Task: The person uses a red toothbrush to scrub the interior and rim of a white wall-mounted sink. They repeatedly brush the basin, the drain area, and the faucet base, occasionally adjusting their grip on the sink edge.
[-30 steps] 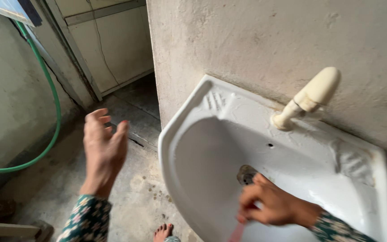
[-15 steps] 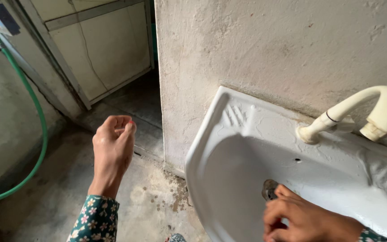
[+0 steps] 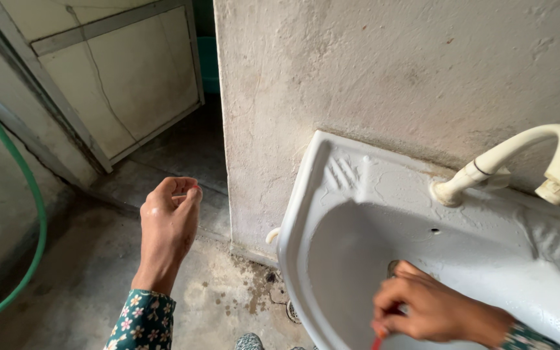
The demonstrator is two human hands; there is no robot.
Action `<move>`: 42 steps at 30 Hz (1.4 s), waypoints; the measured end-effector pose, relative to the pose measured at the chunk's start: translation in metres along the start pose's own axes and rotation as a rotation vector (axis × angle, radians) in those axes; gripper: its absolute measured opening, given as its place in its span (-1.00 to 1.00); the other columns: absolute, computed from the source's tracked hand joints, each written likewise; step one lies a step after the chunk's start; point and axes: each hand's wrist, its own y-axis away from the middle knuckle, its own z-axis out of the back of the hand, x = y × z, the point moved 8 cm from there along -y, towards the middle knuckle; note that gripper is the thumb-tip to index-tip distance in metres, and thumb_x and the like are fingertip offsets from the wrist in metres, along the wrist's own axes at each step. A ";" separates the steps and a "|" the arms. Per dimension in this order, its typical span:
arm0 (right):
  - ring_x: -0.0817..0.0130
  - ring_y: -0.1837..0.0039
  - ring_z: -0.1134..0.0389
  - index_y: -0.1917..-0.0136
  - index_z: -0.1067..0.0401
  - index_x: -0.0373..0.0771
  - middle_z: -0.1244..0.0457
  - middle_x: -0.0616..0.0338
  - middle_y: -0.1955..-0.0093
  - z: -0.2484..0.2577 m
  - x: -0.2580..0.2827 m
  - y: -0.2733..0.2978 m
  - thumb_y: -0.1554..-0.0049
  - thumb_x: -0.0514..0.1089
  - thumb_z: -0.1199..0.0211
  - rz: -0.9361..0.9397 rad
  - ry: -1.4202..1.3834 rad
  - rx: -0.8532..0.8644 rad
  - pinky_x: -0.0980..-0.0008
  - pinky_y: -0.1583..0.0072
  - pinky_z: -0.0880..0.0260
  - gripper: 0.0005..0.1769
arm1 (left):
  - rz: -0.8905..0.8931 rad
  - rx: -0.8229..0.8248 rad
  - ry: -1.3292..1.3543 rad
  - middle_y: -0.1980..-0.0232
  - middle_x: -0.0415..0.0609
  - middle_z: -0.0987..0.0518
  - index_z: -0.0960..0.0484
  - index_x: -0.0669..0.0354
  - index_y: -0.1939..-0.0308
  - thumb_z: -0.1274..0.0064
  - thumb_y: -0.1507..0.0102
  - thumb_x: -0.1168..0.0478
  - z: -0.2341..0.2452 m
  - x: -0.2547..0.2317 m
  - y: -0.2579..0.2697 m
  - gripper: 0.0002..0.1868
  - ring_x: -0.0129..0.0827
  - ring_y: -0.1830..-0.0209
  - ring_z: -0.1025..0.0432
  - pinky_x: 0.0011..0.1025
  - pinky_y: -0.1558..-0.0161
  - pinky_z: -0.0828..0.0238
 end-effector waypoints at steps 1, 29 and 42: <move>0.49 0.24 -0.29 0.27 -0.66 0.04 -0.41 0.43 0.33 0.000 -0.004 -0.010 -0.03 0.02 -0.36 -0.019 0.012 -0.012 0.43 -0.25 -0.07 -0.88 | -0.019 0.003 0.015 -0.06 0.19 -0.66 -0.62 0.34 -0.09 0.00 -0.32 0.15 -0.003 -0.003 -0.001 -0.63 -0.12 -0.02 -0.60 -0.28 0.06 -0.58; 0.60 0.15 -0.51 -0.49 -0.35 0.55 -0.47 0.40 -0.19 -0.146 -0.179 0.248 -0.28 0.01 0.03 -0.512 0.012 -0.298 0.58 0.19 -0.48 -0.43 | -0.669 -0.013 -0.251 0.00 0.04 -0.63 -0.70 0.19 0.10 -0.13 -0.24 0.26 -0.144 -0.098 0.155 -0.82 -0.03 -0.14 -0.38 -0.12 -0.17 -0.18; 0.61 0.48 -0.37 -0.53 -0.28 -0.03 -0.45 0.01 0.20 -0.189 -0.228 0.275 -0.32 -0.12 -0.03 -0.786 -0.228 -0.450 0.57 0.37 -0.48 -0.49 | -0.578 0.002 -0.237 0.02 0.13 -0.62 -0.72 0.21 0.12 -0.18 -0.23 0.19 -0.147 -0.077 0.188 -0.79 0.05 -0.08 -0.38 -0.11 -0.18 -0.21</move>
